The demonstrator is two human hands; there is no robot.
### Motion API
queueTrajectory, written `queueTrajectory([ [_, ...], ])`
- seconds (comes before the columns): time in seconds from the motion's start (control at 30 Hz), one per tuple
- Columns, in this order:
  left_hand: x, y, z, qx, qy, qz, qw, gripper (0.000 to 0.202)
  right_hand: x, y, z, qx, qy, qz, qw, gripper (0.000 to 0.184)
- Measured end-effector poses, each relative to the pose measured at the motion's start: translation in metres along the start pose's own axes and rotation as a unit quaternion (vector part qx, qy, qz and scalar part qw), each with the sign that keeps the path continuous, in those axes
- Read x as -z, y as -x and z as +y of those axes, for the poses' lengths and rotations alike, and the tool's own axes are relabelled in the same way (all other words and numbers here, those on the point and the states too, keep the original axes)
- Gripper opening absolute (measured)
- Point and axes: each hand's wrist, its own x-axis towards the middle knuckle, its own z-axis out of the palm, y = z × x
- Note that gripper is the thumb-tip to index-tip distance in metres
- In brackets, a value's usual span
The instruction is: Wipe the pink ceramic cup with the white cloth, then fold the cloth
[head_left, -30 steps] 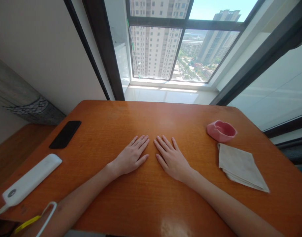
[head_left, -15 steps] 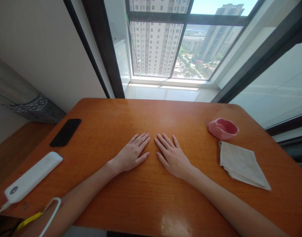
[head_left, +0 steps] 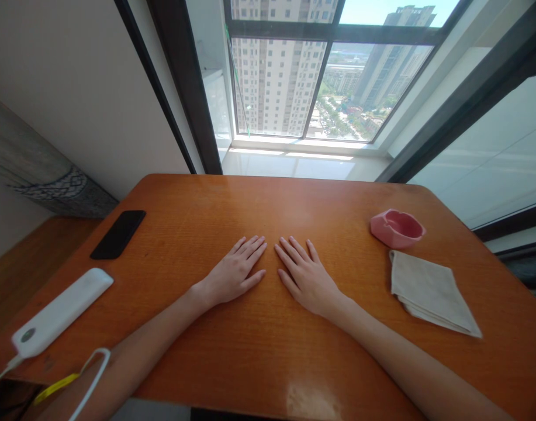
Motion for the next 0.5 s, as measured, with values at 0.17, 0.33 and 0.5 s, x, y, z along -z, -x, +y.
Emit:
queueTrajectory([
  [0.17,0.0019,-0.0002,0.0011,0.006,-0.003,-0.01,1.0,0.068,-0.0016,0.0004,0.0005,0.001,-0.001,0.007,1.0,0.062],
  [0.33,0.002,-0.0002,0.0011,0.006,0.002,-0.01,1.0,0.068,-0.0031,0.001,0.0018,0.006,-0.003,0.017,1.0,0.063],
  [0.5,0.0,0.0004,0.0,0.001,0.0,-0.001,1.0,0.069,-0.0033,0.0011,0.0018,0.007,-0.001,0.017,1.0,0.063],
])
